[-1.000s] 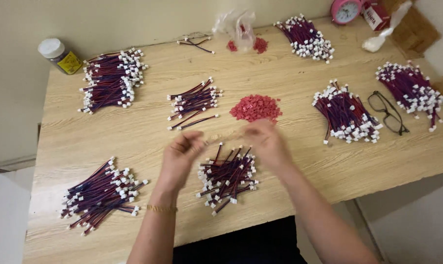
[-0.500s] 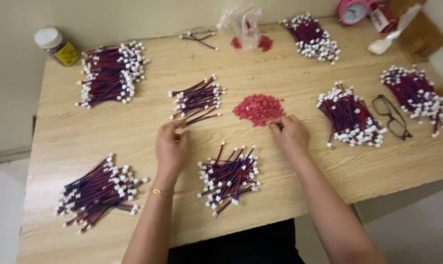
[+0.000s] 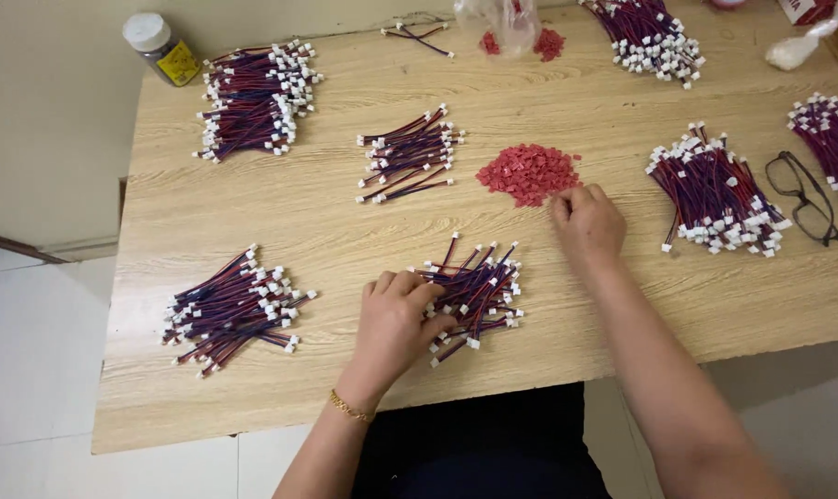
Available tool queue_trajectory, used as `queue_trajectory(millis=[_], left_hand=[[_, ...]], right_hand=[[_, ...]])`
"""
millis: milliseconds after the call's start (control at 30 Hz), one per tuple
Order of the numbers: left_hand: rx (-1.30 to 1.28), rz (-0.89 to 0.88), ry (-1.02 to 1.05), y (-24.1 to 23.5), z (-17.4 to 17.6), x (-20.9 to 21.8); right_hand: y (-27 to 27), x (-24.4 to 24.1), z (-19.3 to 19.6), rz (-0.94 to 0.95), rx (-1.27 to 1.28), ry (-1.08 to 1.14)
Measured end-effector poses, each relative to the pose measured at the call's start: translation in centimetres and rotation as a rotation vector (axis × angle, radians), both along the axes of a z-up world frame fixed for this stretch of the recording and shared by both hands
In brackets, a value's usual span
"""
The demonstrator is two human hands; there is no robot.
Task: Assembling small cable harnesses by attaching red plastic connectors to the wire ends
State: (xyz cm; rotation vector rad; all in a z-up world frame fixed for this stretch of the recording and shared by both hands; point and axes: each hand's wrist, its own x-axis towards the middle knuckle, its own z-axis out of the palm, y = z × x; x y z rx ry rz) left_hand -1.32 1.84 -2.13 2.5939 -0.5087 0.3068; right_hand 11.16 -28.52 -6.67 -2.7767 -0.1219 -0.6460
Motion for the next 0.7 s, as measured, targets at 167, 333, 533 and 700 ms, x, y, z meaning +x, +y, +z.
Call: queue_trajectory(millis=[167, 333, 533, 700], left_hand=[[0.051, 0.06, -0.057, -0.4, -1.5, 0.5], [0.065, 0.099, -0.035, -0.9, -1.5, 0.9], [-0.142, 0.136, -0.043, -1.0, -0.5, 1.9], [-0.488, 0.189, 0.076, -0.8, 1.3, 2.9]], right_hand=[[-0.1, 0.0, -0.7, -0.096, 0.057, 0.025], [0.5, -0.9, 1.2, 0.031, 0.493, 0.019], [3.4, -3.6, 5.4, 0.095, 1.089, 0.192], [4.5, -3.5, 2.9, 0.264, 1.393, 0.236]])
